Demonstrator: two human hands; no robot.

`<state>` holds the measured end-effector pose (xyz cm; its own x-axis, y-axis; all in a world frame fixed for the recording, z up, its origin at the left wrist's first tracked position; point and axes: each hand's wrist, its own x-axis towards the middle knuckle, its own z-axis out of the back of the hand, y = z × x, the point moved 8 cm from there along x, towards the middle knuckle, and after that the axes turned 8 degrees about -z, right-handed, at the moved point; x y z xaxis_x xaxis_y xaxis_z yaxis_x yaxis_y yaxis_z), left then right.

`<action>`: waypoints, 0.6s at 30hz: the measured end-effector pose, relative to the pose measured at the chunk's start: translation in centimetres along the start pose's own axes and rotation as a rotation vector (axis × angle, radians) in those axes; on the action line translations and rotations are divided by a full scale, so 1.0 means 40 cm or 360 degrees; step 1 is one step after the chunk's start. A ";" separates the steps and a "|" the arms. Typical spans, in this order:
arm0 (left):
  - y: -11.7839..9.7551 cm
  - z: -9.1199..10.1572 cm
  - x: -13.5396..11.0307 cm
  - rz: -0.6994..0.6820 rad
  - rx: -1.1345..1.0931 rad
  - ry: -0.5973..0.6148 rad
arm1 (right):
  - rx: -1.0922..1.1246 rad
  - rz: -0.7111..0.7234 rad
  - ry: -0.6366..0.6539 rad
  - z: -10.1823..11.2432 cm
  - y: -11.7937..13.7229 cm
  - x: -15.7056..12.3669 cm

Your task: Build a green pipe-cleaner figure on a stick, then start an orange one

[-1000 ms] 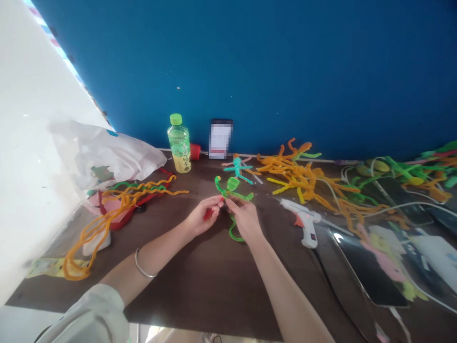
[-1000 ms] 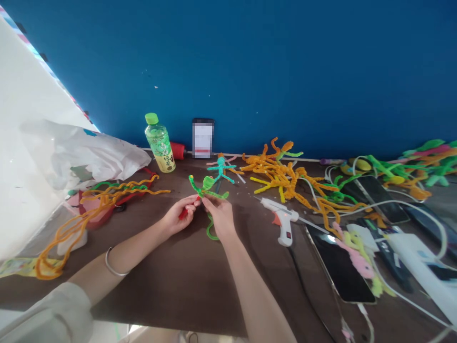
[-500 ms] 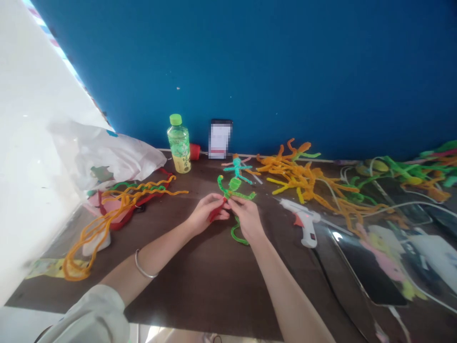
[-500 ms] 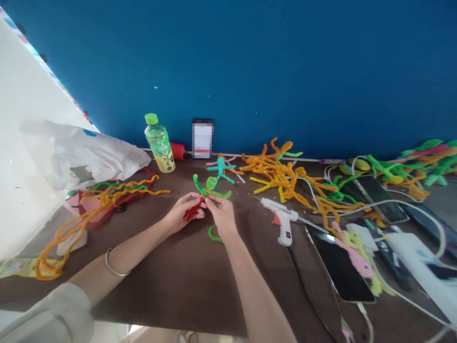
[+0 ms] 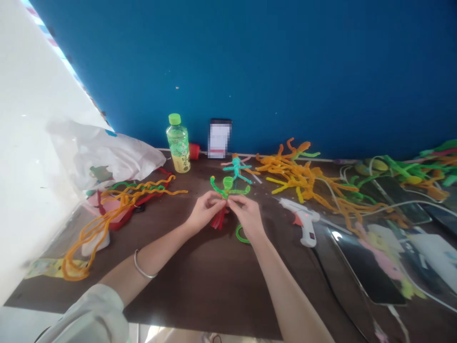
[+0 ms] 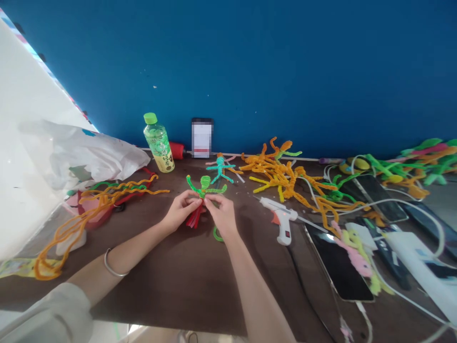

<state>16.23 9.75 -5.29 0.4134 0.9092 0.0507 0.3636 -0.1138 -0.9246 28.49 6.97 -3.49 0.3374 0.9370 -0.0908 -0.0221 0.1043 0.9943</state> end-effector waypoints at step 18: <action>0.031 0.009 -0.001 0.0206 -0.0336 -0.0141 | -0.0009 -0.0016 0.0020 -0.010 0.008 -0.010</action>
<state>16.37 9.73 -6.57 0.3967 0.9119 -0.1048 0.4822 -0.3042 -0.8215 27.97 6.77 -3.14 0.3256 0.9401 -0.1016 -0.0240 0.1156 0.9930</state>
